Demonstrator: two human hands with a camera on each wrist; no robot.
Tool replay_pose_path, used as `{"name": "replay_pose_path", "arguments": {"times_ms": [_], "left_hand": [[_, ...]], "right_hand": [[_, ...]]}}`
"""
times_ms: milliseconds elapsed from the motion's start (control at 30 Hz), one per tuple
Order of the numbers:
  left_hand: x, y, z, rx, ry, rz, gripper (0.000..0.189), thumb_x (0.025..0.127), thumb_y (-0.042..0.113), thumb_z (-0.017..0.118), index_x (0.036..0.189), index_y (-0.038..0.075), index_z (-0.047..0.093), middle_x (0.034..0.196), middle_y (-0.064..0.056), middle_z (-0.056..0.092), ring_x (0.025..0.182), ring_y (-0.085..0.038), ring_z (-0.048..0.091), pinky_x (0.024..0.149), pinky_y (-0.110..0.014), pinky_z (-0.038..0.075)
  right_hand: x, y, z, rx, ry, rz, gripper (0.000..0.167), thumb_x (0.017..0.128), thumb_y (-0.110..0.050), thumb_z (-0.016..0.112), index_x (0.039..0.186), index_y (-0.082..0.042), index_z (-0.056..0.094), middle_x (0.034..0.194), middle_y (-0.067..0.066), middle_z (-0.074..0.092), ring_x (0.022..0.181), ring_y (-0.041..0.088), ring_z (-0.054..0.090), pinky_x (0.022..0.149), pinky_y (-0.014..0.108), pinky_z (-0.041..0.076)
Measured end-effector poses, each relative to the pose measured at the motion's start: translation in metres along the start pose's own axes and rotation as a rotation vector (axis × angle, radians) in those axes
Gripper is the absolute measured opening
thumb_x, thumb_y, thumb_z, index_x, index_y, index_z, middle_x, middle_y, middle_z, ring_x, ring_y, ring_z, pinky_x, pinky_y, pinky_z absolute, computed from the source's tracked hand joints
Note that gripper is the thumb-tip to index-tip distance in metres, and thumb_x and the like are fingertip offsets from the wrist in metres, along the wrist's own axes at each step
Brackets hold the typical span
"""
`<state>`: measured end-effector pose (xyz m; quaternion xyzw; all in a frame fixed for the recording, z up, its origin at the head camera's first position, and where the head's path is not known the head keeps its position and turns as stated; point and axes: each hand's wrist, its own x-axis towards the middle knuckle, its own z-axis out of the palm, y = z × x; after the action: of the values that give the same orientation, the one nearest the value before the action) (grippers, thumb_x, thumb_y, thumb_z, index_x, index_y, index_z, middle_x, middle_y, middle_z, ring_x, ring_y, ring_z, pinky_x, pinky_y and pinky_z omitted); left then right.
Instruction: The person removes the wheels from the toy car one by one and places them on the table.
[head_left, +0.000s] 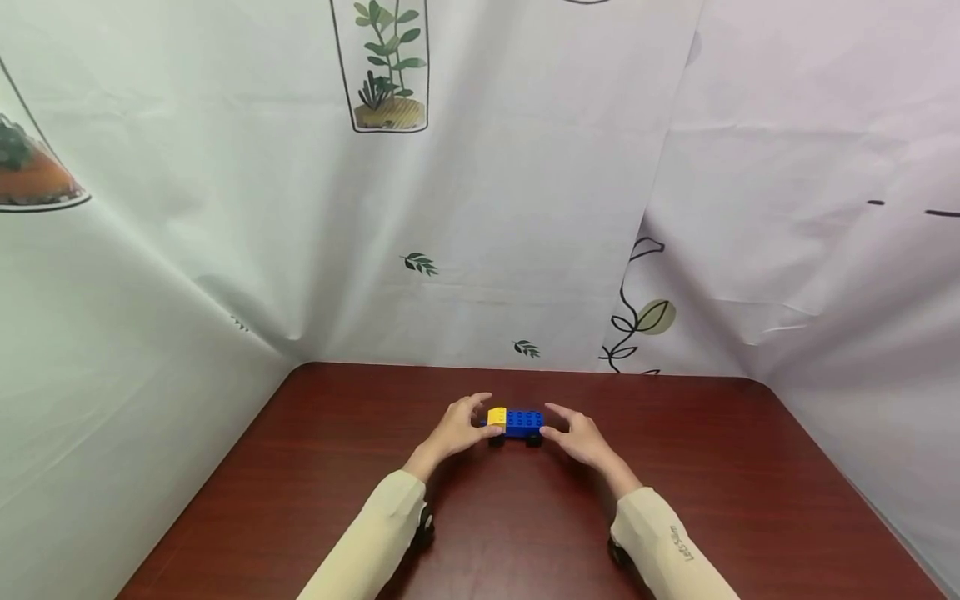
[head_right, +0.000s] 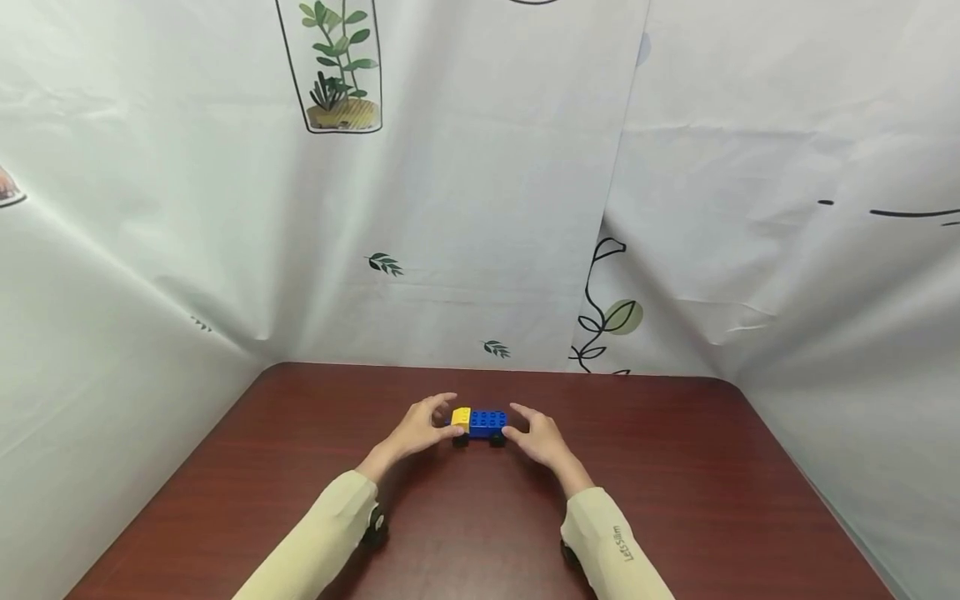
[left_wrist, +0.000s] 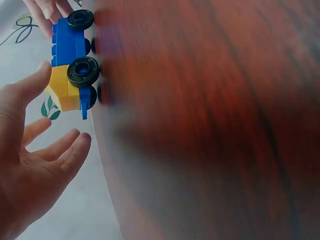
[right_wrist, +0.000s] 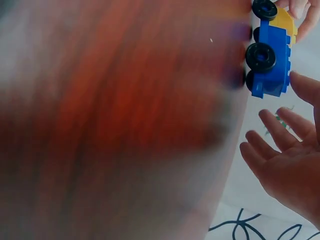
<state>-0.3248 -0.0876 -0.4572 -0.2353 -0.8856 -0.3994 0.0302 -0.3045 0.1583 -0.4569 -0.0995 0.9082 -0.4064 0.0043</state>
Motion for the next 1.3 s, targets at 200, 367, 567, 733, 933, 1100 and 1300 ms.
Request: {"name": "replay_pose_path", "arguments": {"times_ms": [200, 367, 567, 733, 933, 1100, 1300], "left_hand": [[0.004, -0.001, 0.002, -0.027, -0.027, -0.039, 0.044, 0.089, 0.018, 0.071, 0.127, -0.002, 0.059, 0.117, -0.019, 0.067, 0.087, -0.02, 0.06, 0.081, -0.037, 0.054], [0.005, -0.003, 0.001, -0.023, -0.035, -0.041, 0.033, 0.09, 0.012, 0.068, 0.12, -0.001, 0.063, 0.108, -0.016, 0.069, 0.08, -0.015, 0.058, 0.075, -0.03, 0.054], [0.006, -0.005, 0.001, -0.026, -0.025, -0.038, 0.029, 0.09, 0.012, 0.069, 0.116, 0.001, 0.065, 0.104, -0.014, 0.07, 0.08, -0.014, 0.059, 0.077, -0.031, 0.055], [0.005, -0.003, 0.0, -0.035, -0.015, -0.027, 0.028, 0.088, 0.013, 0.071, 0.114, 0.002, 0.067, 0.102, -0.013, 0.071, 0.078, -0.013, 0.058, 0.074, -0.028, 0.054], [0.005, 0.001, 0.0, -0.054, -0.003, -0.006, 0.026, 0.087, 0.012, 0.073, 0.111, 0.002, 0.068, 0.097, -0.012, 0.071, 0.075, -0.012, 0.058, 0.069, -0.023, 0.051], [0.006, 0.007, -0.001, -0.096, 0.021, 0.013, 0.027, 0.086, 0.013, 0.073, 0.111, 0.002, 0.068, 0.098, -0.013, 0.071, 0.075, -0.012, 0.059, 0.069, -0.021, 0.051], [0.004, 0.007, -0.004, -0.165, 0.097, -0.006, 0.032, 0.085, 0.015, 0.075, 0.114, 0.002, 0.07, 0.105, -0.014, 0.071, 0.079, -0.014, 0.064, 0.072, -0.024, 0.056]], "right_hand": [[0.002, 0.0, 0.007, -0.021, 0.026, -0.028, 0.042, 0.093, -0.012, 0.063, 0.134, -0.004, 0.058, 0.135, 0.021, 0.059, 0.125, 0.038, 0.055, 0.104, 0.055, 0.044], [0.004, -0.002, 0.011, -0.043, 0.039, -0.04, 0.041, 0.092, -0.008, 0.064, 0.133, -0.003, 0.059, 0.133, 0.021, 0.061, 0.122, 0.037, 0.058, 0.101, 0.054, 0.046], [0.005, -0.003, 0.014, -0.044, 0.05, -0.033, 0.04, 0.091, -0.006, 0.064, 0.131, -0.002, 0.06, 0.129, 0.021, 0.063, 0.12, 0.037, 0.059, 0.101, 0.053, 0.046], [0.005, -0.002, 0.015, -0.034, 0.081, -0.03, 0.037, 0.091, -0.004, 0.064, 0.128, -0.002, 0.061, 0.123, 0.022, 0.066, 0.115, 0.036, 0.061, 0.1, 0.053, 0.047], [0.001, -0.003, 0.011, 0.007, 0.089, -0.018, 0.038, 0.092, -0.004, 0.062, 0.13, -0.001, 0.06, 0.123, 0.023, 0.065, 0.113, 0.036, 0.061, 0.097, 0.051, 0.05], [-0.002, -0.006, 0.005, 0.033, 0.115, -0.006, 0.039, 0.093, -0.004, 0.061, 0.131, -0.002, 0.059, 0.124, 0.023, 0.064, 0.113, 0.036, 0.061, 0.097, 0.051, 0.05], [-0.006, -0.012, 0.006, 0.076, 0.13, -0.008, 0.039, 0.093, -0.004, 0.061, 0.132, -0.002, 0.058, 0.123, 0.024, 0.064, 0.103, 0.031, 0.064, 0.091, 0.046, 0.054]]}}
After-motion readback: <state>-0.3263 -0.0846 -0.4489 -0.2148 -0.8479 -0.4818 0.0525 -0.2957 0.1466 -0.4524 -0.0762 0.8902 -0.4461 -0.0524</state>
